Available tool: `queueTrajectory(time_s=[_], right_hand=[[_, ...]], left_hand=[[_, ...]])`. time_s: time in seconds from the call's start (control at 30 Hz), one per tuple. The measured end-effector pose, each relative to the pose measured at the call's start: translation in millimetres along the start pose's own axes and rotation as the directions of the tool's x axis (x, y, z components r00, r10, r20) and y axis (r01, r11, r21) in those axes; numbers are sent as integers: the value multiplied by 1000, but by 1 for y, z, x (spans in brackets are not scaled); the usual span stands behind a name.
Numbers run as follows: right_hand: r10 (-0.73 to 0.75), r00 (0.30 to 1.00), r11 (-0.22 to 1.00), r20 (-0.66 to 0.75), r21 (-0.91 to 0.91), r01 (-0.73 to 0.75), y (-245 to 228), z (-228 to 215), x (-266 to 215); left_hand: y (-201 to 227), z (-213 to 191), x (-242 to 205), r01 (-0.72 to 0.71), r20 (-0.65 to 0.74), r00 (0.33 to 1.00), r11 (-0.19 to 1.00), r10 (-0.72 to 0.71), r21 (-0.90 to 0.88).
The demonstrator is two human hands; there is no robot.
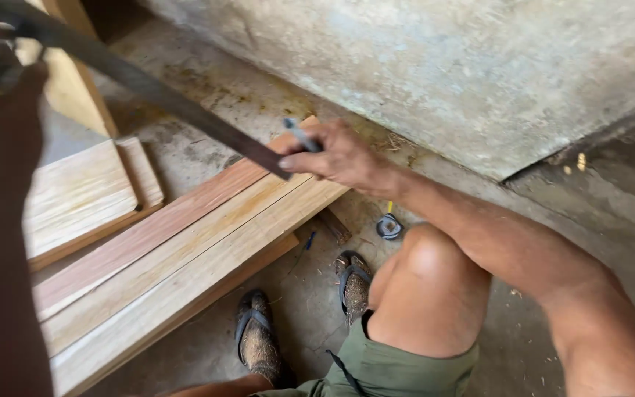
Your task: Marking measurement lines on wooden planks using a combination square and a pencil.
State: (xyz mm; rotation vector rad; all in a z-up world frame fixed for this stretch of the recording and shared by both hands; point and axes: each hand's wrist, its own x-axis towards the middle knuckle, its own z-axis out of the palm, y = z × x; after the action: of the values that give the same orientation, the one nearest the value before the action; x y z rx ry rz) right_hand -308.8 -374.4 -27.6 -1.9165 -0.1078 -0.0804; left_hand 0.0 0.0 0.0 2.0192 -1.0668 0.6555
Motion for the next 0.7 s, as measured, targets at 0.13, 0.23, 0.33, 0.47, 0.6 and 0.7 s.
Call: queueTrajectory(time_s=[0.13, 0.23, 0.33, 0.47, 0.6, 0.7], right_hand=[[236, 955, 971, -178, 75, -226, 50, -36, -30], [366, 901, 927, -233, 175, -331, 89, -45, -55], [529, 813, 843, -245, 267, -468, 118, -35, -73], [630, 747, 762, -210, 353, -543, 215, -9, -97], [685, 726, 609, -60, 594, -525, 290, 24, -100], [711, 703, 502, -21, 715, -486, 322, 39, -92]], left_hand=[[72, 112, 27, -95, -55, 994, 994, 92, -60], [75, 179, 21, 160, 93, 985, 967, -144, -199], [63, 247, 0, 170, 166, 977, 957, -133, -235], [76, 299, -31, 453, 345, 863, 869, -370, -201], [54, 343, -61, 491, 435, 795, 870, -423, -52], [33, 368, -70, 534, 455, 757, 845, -469, -17]])
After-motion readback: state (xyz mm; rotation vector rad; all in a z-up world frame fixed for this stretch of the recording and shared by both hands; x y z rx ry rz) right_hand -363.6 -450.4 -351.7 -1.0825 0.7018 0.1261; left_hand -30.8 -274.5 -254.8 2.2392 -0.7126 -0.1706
